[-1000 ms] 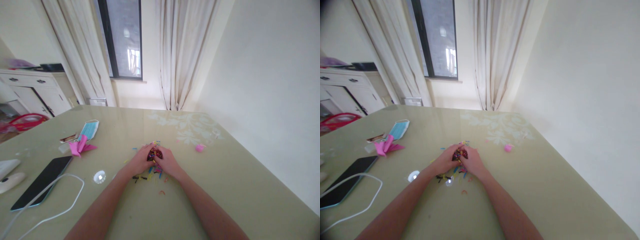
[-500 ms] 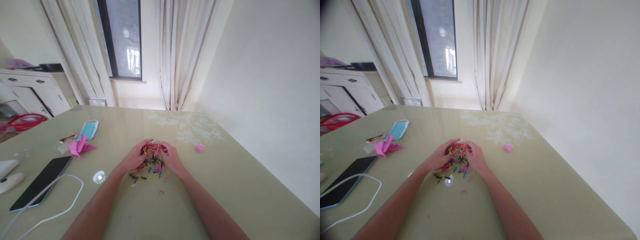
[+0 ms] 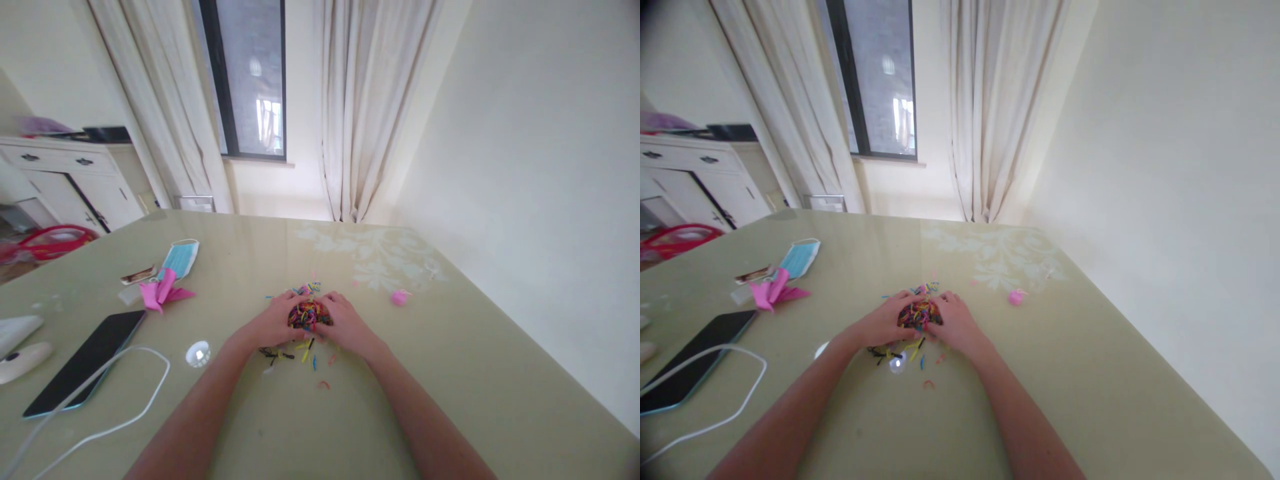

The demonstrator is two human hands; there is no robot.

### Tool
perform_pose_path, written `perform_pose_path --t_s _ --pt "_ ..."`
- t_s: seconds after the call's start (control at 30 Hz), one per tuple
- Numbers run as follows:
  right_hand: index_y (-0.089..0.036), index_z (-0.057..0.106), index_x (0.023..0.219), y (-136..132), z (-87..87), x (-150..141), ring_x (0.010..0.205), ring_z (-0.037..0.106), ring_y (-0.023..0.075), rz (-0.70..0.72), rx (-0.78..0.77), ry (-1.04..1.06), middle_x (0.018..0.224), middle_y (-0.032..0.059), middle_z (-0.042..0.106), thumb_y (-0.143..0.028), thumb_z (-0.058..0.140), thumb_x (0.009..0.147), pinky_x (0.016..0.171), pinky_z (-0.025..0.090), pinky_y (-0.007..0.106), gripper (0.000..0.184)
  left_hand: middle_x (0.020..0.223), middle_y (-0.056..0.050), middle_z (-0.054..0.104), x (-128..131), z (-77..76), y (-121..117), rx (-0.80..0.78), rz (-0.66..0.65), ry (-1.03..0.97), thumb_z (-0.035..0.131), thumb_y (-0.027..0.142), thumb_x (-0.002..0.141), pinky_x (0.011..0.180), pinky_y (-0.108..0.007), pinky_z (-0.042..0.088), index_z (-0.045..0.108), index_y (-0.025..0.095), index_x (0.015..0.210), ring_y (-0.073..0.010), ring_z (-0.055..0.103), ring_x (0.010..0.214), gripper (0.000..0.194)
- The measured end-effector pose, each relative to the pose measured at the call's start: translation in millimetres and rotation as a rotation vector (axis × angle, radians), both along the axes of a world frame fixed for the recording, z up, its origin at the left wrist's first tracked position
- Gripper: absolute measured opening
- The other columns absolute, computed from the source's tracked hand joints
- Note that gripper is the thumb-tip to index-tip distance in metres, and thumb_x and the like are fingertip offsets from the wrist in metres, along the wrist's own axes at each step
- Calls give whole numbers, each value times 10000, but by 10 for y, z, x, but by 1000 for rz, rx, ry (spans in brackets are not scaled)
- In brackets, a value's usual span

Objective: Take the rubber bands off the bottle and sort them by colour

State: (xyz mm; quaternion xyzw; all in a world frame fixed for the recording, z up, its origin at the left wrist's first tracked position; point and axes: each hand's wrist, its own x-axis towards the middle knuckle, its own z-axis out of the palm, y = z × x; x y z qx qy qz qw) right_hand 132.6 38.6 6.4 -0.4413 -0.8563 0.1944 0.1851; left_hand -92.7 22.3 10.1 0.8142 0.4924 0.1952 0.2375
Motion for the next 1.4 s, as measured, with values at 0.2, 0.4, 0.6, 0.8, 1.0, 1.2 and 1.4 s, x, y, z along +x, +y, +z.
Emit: perform_pose_path --t_s 0.2,0.4,0.6,0.8,1.0,1.2,1.4 --pt "-184 697 1082 23 -78 -225 973 640 237 -90 -30 212 1034 78 716 -77 639 832 930 490 388 278 1429 -133 602 206 -128 33 82 48 -120 753 282 797 1184 -473 389 537 204 1427 -303 545 1342 670" --pt "-237 710 1092 19 -92 -285 1054 655 221 -67 -27 558 1111 59 687 -51 577 851 973 523 383 332 1284 -92 698 264 -110 65 171 119 -253 636 112 789 1098 -445 471 637 215 1252 -269 630 1213 474" --pt "-259 698 1212 7 -59 -256 1139 637 237 -58 44 638 1186 76 689 -97 513 921 1049 502 432 381 1208 -56 754 160 54 57 162 206 -397 545 100 800 1060 -415 515 673 203 1243 -242 687 1128 472" --pt "-248 648 1315 42 -68 -139 1197 635 218 -27 12 583 1292 77 684 -99 502 912 1056 504 408 453 1208 -69 759 67 138 50 108 199 -445 515 180 877 1050 -406 535 685 180 1238 -237 694 1132 400" --pt "-213 520 1492 51 -9 21 1336 539 308 9 6 344 1443 157 587 -400 770 867 1147 405 496 699 1309 -93 714 -138 70 63 41 75 -175 658 415 890 1117 -449 460 696 226 1279 -289 643 1227 435" --pt "-260 565 1471 24 -28 44 1238 566 337 33 -19 147 1333 133 643 -386 897 725 1097 425 491 825 1492 -91 547 -192 3 18 -9 0 42 925 460 576 1164 -546 373 559 350 1459 -378 500 1358 962" --pt "-227 735 1131 31 -142 -138 995 633 237 -74 9 197 1048 76 674 -185 733 867 936 502 387 267 1362 -120 638 51 -131 87 61 45 -185 740 265 822 1151 -485 418 613 238 1350 -300 569 1304 544"
